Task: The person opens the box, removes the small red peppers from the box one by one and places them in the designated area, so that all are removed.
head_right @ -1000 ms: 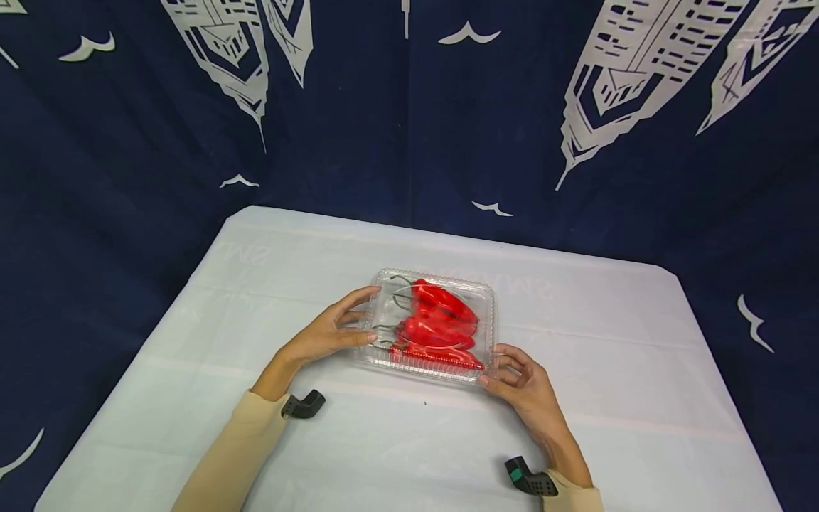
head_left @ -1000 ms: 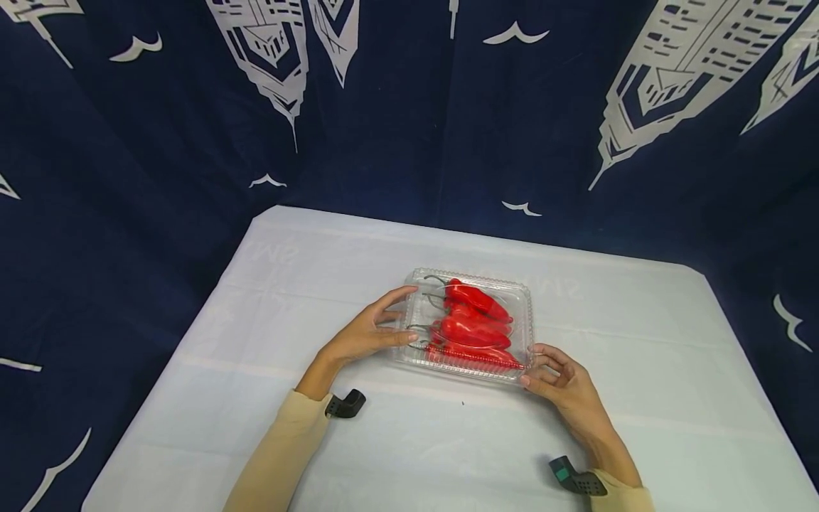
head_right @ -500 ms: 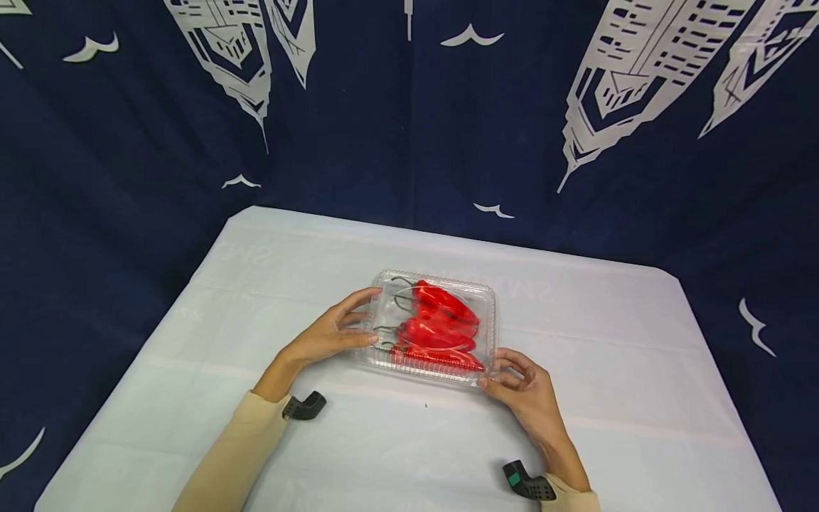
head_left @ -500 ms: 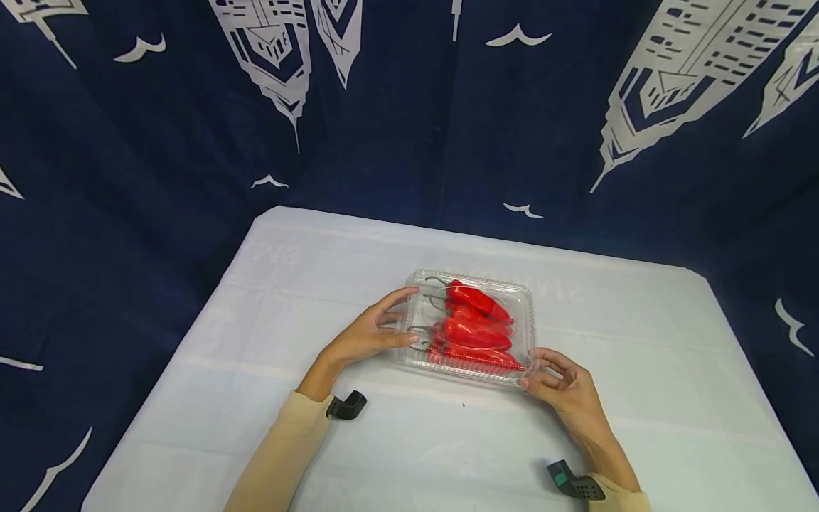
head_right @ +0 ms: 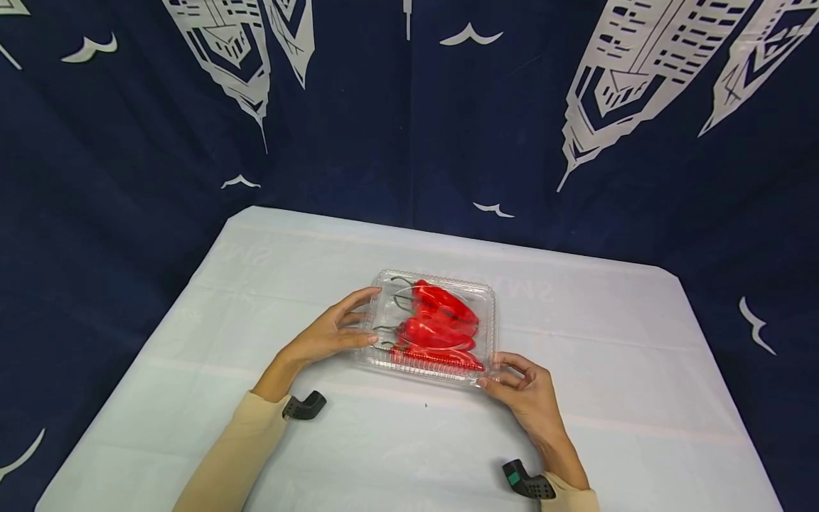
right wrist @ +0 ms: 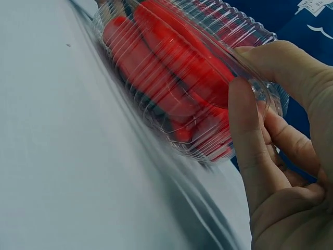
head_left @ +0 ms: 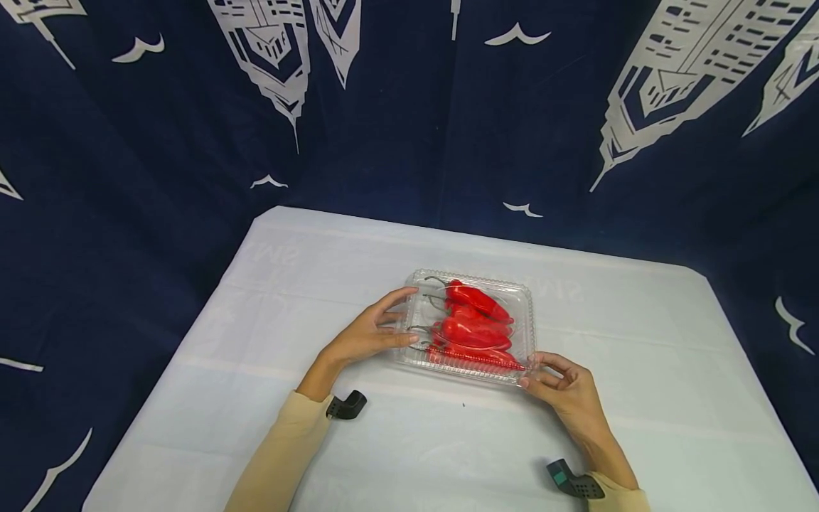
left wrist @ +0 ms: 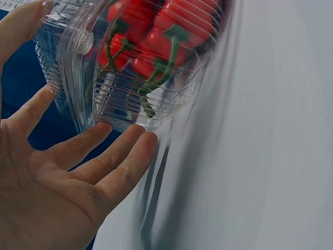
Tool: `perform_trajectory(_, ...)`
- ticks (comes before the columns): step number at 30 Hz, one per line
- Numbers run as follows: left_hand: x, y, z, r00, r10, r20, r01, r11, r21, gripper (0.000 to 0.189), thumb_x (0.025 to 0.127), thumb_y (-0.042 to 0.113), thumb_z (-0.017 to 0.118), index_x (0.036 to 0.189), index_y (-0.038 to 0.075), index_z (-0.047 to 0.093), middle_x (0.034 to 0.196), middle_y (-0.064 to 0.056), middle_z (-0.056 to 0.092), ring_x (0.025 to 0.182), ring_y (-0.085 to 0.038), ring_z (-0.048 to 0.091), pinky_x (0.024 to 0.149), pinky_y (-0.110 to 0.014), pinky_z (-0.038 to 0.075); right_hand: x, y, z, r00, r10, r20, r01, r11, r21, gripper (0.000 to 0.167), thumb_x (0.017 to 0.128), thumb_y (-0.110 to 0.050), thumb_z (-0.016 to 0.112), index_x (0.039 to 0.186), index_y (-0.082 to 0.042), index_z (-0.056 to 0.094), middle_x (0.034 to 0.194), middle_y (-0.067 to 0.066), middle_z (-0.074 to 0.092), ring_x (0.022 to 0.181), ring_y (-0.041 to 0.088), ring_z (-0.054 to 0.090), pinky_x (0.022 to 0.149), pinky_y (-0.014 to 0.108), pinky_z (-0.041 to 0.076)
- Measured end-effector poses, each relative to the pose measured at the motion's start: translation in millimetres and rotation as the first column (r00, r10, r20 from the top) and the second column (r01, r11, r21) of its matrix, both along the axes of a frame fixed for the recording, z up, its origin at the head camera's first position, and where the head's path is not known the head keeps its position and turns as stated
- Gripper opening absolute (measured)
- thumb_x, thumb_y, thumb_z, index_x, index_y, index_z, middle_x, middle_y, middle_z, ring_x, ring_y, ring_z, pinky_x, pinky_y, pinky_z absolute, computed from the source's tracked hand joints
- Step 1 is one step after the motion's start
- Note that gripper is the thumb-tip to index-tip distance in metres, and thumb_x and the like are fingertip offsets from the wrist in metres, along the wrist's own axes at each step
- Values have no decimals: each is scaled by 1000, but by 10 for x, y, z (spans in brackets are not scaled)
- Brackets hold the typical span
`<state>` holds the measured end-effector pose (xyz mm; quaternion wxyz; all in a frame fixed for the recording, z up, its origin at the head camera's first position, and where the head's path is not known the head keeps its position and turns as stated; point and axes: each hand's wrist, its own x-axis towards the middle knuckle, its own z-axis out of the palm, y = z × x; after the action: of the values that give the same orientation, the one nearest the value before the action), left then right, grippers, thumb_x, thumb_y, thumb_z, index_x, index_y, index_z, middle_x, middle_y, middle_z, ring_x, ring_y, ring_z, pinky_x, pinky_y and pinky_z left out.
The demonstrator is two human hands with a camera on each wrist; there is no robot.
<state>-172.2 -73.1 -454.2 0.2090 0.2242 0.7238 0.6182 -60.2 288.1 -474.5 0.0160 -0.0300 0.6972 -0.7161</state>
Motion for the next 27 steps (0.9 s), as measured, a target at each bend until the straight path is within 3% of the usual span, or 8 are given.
perform_trajectory(7, -5, -1, 2, 1000, 0, -4, 0, 1000, -5, 80, 86, 24, 80, 153, 37, 38, 163, 6, 26, 143, -36, 39, 113, -55, 38, 0, -1, -8, 1000, 1, -9, -1, 1000, -9, 35, 81, 15, 71, 112, 19, 56, 99, -5, 71, 82, 6, 72, 73, 21, 59)
perform_trajectory(15, -19, 2, -14, 1000, 4, -1, -4, 1000, -8, 80, 86, 22, 79, 154, 34, 38, 163, 6, 26, 144, -36, 38, 113, -55, 38, -2, 7, 0, 1000, 13, -3, -13, 1000, 17, 24, 83, 13, 71, 105, 5, 66, 84, 0, 77, 81, 7, 73, 71, 21, 59)
perform_trajectory(21, -18, 2, -7, 1000, 4, -4, -4, 1000, -2, 80, 86, 21, 79, 153, 34, 38, 164, 6, 26, 143, -37, 38, 113, -55, 39, -7, 1, 1, 999, 24, -33, -24, 1000, 11, 23, 82, 15, 71, 101, 3, 69, 87, -1, 77, 84, 7, 74, 73, 21, 59)
perform_trajectory(27, -13, 3, -4, 1000, 2, -4, -2, 1000, 4, 80, 86, 20, 79, 153, 34, 38, 164, 6, 26, 143, -37, 39, 112, -54, 39, -2, 3, -18, 998, 8, -61, -6, 1000, 27, 14, 80, 16, 72, 90, 7, 68, 100, -5, 70, 88, 6, 73, 74, 21, 59)
